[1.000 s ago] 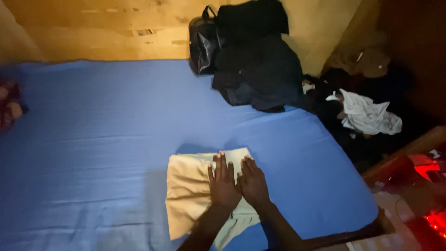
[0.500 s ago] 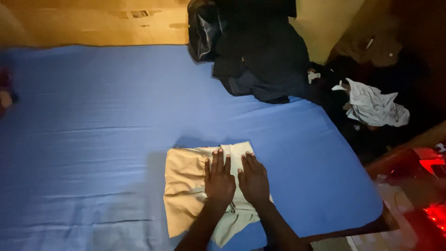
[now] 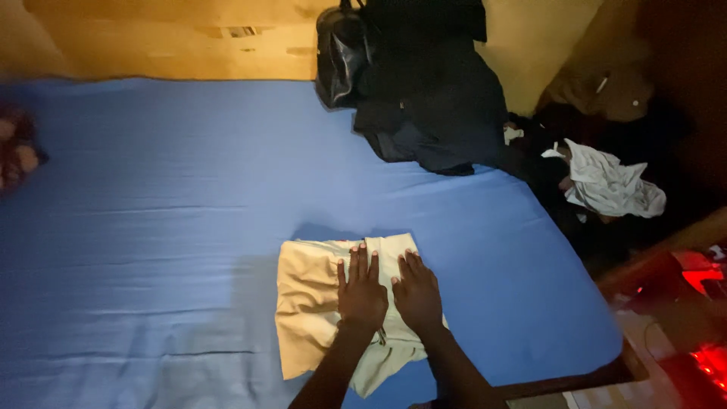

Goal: Folding a pair of beige shorts on a bed.

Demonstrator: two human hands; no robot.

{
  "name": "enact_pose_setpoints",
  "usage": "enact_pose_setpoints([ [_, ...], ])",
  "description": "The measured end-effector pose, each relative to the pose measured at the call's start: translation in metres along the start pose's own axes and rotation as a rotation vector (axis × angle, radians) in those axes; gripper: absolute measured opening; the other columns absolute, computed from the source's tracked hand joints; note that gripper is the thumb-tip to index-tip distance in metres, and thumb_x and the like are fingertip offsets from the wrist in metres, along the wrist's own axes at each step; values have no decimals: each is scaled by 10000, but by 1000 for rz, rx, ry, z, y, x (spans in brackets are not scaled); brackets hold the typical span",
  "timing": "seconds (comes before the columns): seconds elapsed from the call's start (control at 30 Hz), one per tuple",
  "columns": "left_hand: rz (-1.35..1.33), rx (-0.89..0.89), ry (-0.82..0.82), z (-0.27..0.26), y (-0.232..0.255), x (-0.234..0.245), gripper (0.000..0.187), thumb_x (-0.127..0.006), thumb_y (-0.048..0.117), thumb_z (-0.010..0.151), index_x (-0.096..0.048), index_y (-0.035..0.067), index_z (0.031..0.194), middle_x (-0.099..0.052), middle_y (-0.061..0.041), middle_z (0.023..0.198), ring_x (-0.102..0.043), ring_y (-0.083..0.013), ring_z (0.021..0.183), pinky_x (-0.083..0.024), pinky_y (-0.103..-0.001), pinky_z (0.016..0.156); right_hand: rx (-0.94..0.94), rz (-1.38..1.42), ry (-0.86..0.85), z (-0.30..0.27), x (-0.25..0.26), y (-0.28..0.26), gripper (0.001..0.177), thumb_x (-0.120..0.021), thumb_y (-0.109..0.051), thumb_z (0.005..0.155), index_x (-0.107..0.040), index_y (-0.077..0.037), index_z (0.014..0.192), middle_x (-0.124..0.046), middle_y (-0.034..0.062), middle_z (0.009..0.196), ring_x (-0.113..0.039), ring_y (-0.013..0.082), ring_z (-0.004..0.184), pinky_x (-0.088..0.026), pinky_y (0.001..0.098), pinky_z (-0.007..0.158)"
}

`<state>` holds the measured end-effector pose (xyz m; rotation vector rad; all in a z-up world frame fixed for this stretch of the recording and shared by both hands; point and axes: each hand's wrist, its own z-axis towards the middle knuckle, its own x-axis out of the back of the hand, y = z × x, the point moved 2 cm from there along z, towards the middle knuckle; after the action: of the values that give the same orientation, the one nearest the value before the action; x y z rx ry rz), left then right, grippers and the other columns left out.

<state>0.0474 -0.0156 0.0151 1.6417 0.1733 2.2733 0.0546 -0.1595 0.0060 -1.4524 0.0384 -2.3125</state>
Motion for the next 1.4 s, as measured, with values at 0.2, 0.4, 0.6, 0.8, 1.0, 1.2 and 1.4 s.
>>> enact_pose_setpoints([
  [0.2,-78,-12,-22,0,-1,4,734,-560,257,868,-365,40,1542,-139,-175,1690,-90,-312,1566,-40,-567,1230,58,-9,154,-10,51,-7,346,-653,-167,901,-649,80,1143,-632,283,1250,-556,423,1257,-456,532,1055],
  [0.4,-84,-48,166,-6,3,-4,716,-504,430,952,-417,-22,1501,-183,-198,1682,-124,-330,1565,-71,-559,1226,-289,-158,-59,-33,46,31,313,-681,-227,893,-666,48,1040,-698,233,1062,-678,417,969,-553,506,898],
  [0.6,-76,-45,54,-20,18,2,892,-438,644,970,-317,-6,1569,-147,-191,1696,-67,-308,1581,-36,-536,1226,-105,-144,114,-43,21,55,384,-744,-299,827,-659,-21,1079,-682,239,1042,-662,452,924,-526,555,779],
  [0.8,10,24,-208,-24,22,23,905,-408,644,980,-199,0,1581,-69,-188,1697,16,-276,1571,24,-515,1233,-355,34,-194,-33,4,76,388,-677,-415,900,-682,-96,1122,-726,189,1107,-712,406,960,-568,486,828],
  [1.0,-19,57,-205,-20,18,16,941,-422,664,958,-182,2,1583,-69,-166,1698,9,-250,1569,36,-505,1233,-597,285,-401,-21,22,77,459,-712,-459,867,-707,-80,1126,-761,148,1012,-727,344,942,-566,426,827],
  [1.2,18,102,-190,-20,14,11,950,-395,671,961,-162,-9,1583,-101,-134,1689,-13,-229,1568,32,-500,1235,-621,467,-365,-22,50,52,409,-720,-359,857,-749,-52,1127,-780,141,911,-714,233,792,-563,375,749],
  [1.4,-630,134,-69,-13,-11,40,837,-405,588,1013,-238,23,1608,-192,-130,1706,-122,-254,1591,-74,-441,1259,-641,1049,-443,4,69,29,393,-695,-230,919,-704,-5,1240,-756,92,1021,-683,165,867,-557,334,796],
])
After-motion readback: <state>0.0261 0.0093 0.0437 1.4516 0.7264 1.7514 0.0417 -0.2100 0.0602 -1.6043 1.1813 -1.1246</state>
